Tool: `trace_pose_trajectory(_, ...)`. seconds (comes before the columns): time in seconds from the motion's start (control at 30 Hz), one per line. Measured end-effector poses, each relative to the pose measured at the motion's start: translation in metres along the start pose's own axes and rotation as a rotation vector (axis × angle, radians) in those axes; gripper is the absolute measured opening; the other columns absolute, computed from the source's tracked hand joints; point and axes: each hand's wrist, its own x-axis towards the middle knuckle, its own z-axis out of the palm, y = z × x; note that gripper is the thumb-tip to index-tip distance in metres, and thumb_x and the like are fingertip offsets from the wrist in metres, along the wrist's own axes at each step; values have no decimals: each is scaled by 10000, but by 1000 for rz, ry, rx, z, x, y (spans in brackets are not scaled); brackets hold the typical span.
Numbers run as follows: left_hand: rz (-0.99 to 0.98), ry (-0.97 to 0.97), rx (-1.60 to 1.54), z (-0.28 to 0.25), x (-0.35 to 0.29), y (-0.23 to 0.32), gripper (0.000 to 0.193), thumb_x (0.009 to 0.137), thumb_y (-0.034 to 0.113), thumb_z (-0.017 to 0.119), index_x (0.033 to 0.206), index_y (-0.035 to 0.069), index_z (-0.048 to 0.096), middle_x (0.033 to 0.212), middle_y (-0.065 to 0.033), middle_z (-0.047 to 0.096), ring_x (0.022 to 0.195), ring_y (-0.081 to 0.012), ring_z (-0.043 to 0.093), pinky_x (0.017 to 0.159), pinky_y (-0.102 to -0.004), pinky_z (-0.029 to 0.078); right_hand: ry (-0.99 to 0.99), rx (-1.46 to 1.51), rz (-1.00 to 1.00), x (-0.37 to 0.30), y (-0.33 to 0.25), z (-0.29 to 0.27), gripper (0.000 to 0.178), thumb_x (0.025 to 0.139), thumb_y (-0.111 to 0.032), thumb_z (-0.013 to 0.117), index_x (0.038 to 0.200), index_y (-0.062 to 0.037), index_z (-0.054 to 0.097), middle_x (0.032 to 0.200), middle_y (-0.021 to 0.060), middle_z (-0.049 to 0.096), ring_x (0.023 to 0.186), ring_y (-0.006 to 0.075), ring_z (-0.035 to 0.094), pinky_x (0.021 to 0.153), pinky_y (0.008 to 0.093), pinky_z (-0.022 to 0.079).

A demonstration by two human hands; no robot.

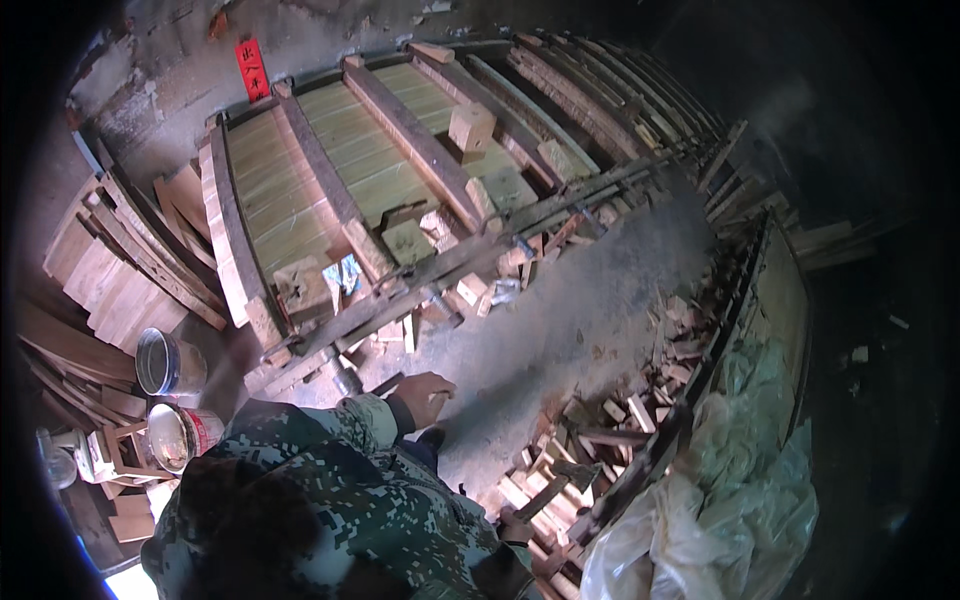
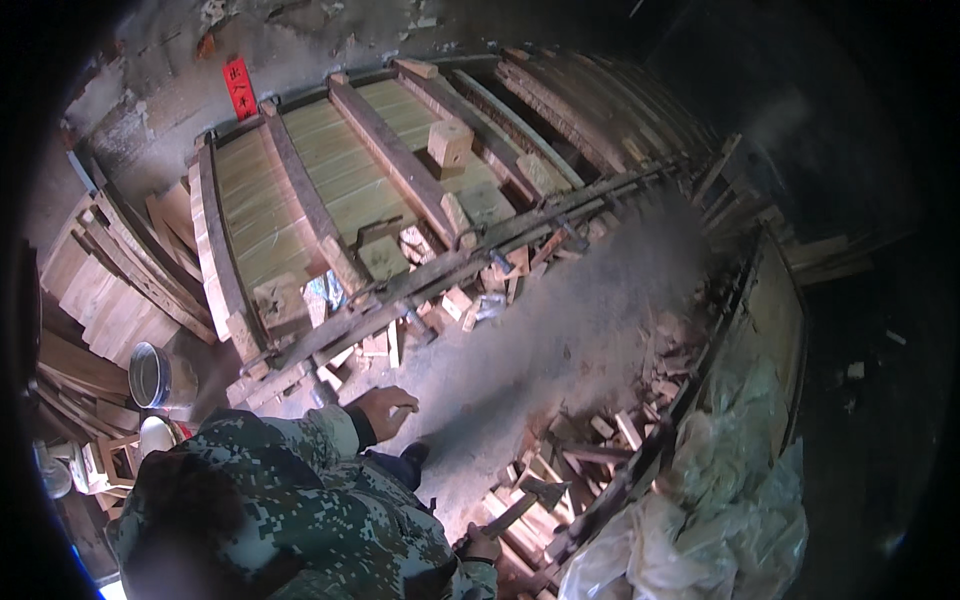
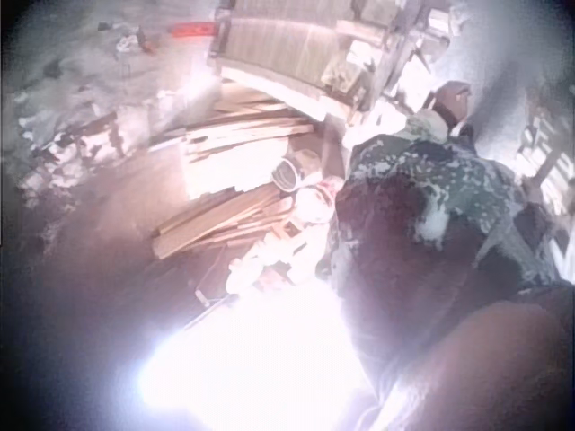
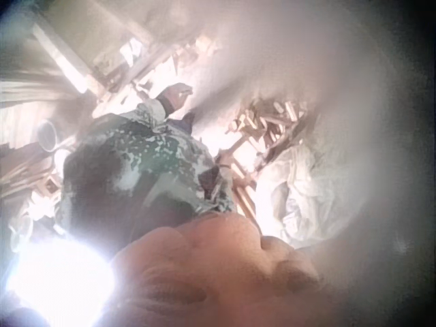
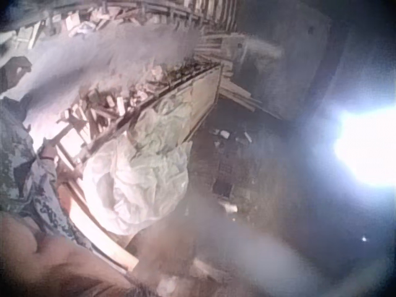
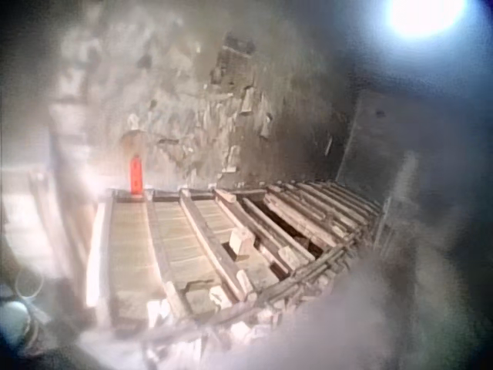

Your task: The person uses a long metal bar to tighten threaded bolts on a wooden frame, securing stacked planks. They repeatedly rotate the bar to apply torque, then place additional wooden pieces into the frame and continue tightening.

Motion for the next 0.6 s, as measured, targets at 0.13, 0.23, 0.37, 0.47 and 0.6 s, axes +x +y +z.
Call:
trace_pose_trajectory(0.13,114,2,13,21,88,24,149,802,47,588,931,42,661,842,-128,669,800,-327,643,706,-406,530,18,185,-45,76,-91,16,208,790,-4,647,676,-29,474,499,100,453,362,279,477,353,411,409)
trace_pose_trajectory(0.23,92,11,35,45,142,20,139,803,39,590,921,39,663,846,-127,667,800,-325,635,714,-402,526,-9,141,-32,145,-151,33,183,776,4,634,698,-32,473,499,94,451,360,268,456,350,414,401)
trace_pose_trajectory(0.37,28,110,82,74,212,-4,111,818,47,603,909,45,668,854,-144,657,821,-343,628,739,-403,516,-171,146,-32,240,-231,54,85,714,35,631,771,24,569,581,84,519,438,234,519,424,356,438)
trace_pose_trajectory(0.47,-160,259,199,88,277,-21,83,839,62,607,880,58,679,854,-149,660,829,-345,632,746,-416,515,-26,-51,-171,317,-299,78,141,722,-11,725,762,2,590,624,79,570,483,228,550,449,369,447)
trace_pose_trajectory(0.6,-377,429,190,94,371,-31,92,846,38,599,872,44,687,891,-146,681,865,-312,649,800,-373,508,-181,-237,-114,408,-409,114,199,738,-30,759,706,-42,564,605,61,562,497,219,543,467,373,437)
